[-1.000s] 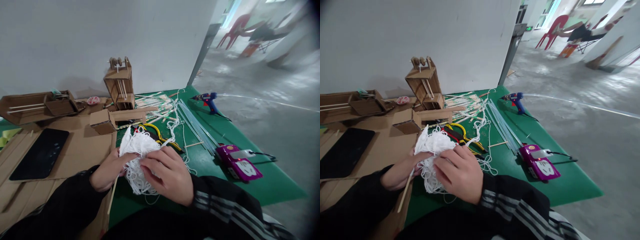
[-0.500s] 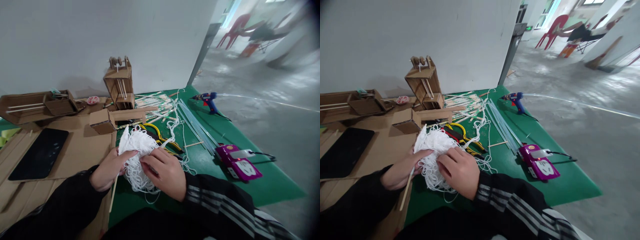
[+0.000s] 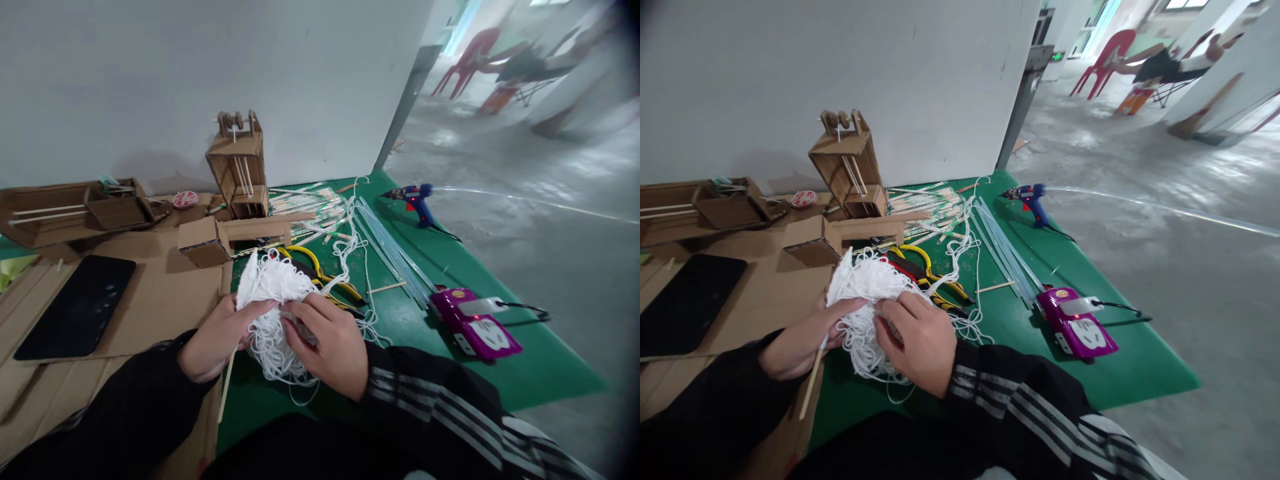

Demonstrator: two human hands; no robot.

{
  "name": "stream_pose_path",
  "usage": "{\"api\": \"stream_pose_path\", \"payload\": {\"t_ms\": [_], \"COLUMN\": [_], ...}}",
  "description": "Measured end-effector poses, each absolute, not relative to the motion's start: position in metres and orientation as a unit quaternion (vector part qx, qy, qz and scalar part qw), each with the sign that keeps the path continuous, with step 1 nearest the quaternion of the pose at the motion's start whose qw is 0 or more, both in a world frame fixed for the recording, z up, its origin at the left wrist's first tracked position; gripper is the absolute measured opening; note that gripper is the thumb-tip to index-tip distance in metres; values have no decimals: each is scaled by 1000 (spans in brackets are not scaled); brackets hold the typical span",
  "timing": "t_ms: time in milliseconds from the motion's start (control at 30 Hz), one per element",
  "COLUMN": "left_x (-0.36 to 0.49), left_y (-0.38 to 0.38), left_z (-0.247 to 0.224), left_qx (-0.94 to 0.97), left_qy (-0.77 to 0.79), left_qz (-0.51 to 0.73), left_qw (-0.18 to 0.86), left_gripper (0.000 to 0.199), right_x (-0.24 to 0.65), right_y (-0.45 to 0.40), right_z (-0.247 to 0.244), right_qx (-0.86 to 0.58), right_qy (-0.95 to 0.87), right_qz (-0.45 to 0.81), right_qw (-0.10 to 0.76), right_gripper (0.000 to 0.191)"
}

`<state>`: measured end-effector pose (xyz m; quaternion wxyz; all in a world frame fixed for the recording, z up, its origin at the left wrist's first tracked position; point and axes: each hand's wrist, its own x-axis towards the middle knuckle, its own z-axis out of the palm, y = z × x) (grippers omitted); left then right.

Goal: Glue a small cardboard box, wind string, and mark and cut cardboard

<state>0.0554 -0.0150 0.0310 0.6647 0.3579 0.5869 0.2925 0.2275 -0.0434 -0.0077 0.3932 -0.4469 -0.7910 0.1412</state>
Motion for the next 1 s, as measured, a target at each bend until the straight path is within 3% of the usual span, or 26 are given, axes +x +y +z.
{"api": "stream_pose_path", "payload": {"t_ms": [300,500,633,800,1000], "left_x": [57,56,53,51,42], "left_y": [-17,-18,-21,-26,-25], "left_z": [32,36,38,45,52], "left_qx": [389,525,651,725,718], "left_qy": [559,504,505,540,611], "left_qz": [285,273,226,164,165], "left_qw": [674,628,519,396,290], "left_gripper": [28,32,33,38,49], "right_x": [226,224,224,220,217], "right_y": [-41,-39,-38,-37,-37], "right_z": [0,-4,-8,-8,-10], "right_qx": [-450,-442,-467,-491,-498], "right_qy": [-729,-661,-677,-715,-715], "right_qz": [334,472,461,419,407], "right_qw": [393,381,332,269,273], "right_gripper": [19,14,10,17,10]}}
